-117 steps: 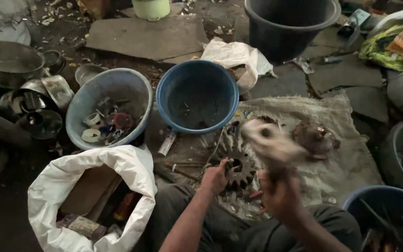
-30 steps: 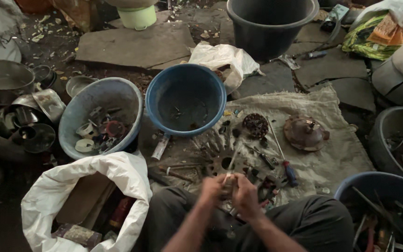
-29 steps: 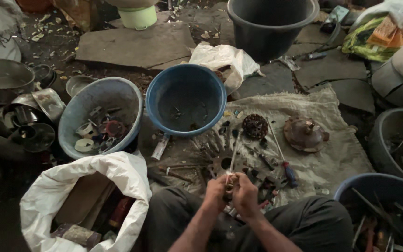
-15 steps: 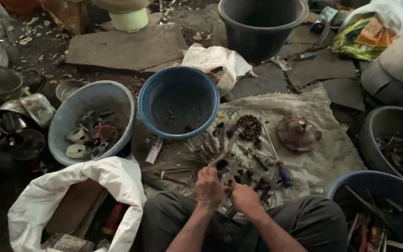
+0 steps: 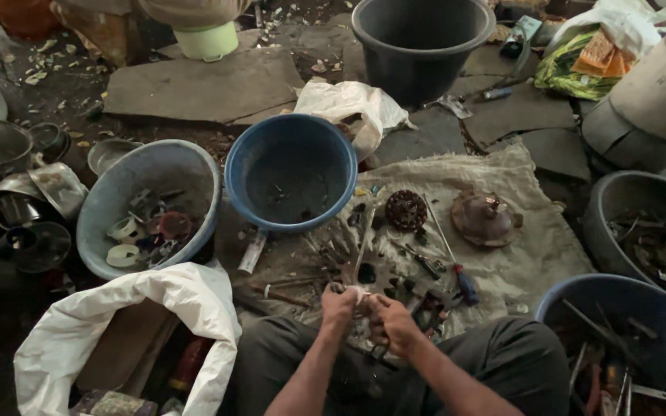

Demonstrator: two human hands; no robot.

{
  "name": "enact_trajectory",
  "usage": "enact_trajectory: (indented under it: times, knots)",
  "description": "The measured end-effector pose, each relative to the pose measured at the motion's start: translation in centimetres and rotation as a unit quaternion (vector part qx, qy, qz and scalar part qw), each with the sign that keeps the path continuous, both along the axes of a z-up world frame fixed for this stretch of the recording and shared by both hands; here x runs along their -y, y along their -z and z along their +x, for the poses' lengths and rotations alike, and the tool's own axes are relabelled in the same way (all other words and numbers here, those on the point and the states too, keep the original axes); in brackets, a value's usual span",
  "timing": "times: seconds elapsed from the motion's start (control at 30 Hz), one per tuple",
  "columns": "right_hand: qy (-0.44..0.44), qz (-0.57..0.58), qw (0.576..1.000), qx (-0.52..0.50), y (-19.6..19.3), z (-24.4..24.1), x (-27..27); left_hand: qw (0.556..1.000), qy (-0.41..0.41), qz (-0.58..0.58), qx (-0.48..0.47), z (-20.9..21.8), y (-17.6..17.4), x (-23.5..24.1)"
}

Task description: The person sits on the ground and uses a hammer and chisel to chip away at a metal gear. They repeatedly strike the gear's teeth and inner rim, rotating the gear to access different areas. The person occasionally pauses to reposition the gear or adjust their grip on the tools.

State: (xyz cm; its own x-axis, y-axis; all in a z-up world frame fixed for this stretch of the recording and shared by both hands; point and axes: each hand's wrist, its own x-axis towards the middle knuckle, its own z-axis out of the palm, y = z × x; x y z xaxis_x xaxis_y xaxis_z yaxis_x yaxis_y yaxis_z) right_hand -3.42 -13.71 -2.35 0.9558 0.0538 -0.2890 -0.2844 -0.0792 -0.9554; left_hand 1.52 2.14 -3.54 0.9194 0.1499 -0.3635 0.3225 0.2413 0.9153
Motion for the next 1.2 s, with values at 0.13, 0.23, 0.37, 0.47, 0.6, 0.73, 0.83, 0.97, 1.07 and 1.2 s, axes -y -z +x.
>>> enact_trajectory:
  times: [0.13,0.23,0.37,0.47,0.6,0.73,0.83,0.97,1.07,1.2]
  knots:
    - [0.001,-0.263,0.957,0.125,-0.6,0.3,1.7,0.979,-0.023,0.202,-0.01,-0.2,-2.2,-0.3]
    - [0.027,-0.527,0.82,0.222,-0.7,0.9,2.0,0.869,-0.058,0.457,0.18,-0.7,-4.1,-0.8]
    - [0.068,-0.64,0.755,0.125,-0.5,5.7,4.3,0.86,-0.053,0.466,0.204,-0.7,-5.2,-0.9]
    - [0.08,-0.717,0.679,0.133,0.3,7.7,8.4,0.885,-0.032,0.437,0.159,-0.9,-4.8,-2.2]
    - [-0.017,-0.571,0.78,0.256,-0.9,10.6,13.6,0.896,-0.016,0.43,0.113,-0.3,-4.2,-3.2]
    - [-0.206,-0.587,0.74,0.255,-4.6,13.5,17.9,0.909,0.012,0.415,-0.041,1.3,-3.8,-4.1]
    - [-0.194,-0.673,0.691,0.178,-6.9,13.6,20.5,0.898,0.005,0.428,-0.106,1.9,-4.0,-4.3]
    - [-0.166,-0.712,0.662,0.168,-7.1,12.2,22.5,0.88,0.017,0.456,-0.133,2.5,-5.0,-4.9]
    - [-0.034,-0.694,0.717,0.058,-8.0,10.6,25.9,0.885,0.06,0.412,-0.206,2.2,-6.1,-6.5]
    - [-0.023,-0.773,0.633,0.043,-8.9,10.1,27.7,0.88,0.048,0.396,-0.257,2.9,-7.0,-6.2]
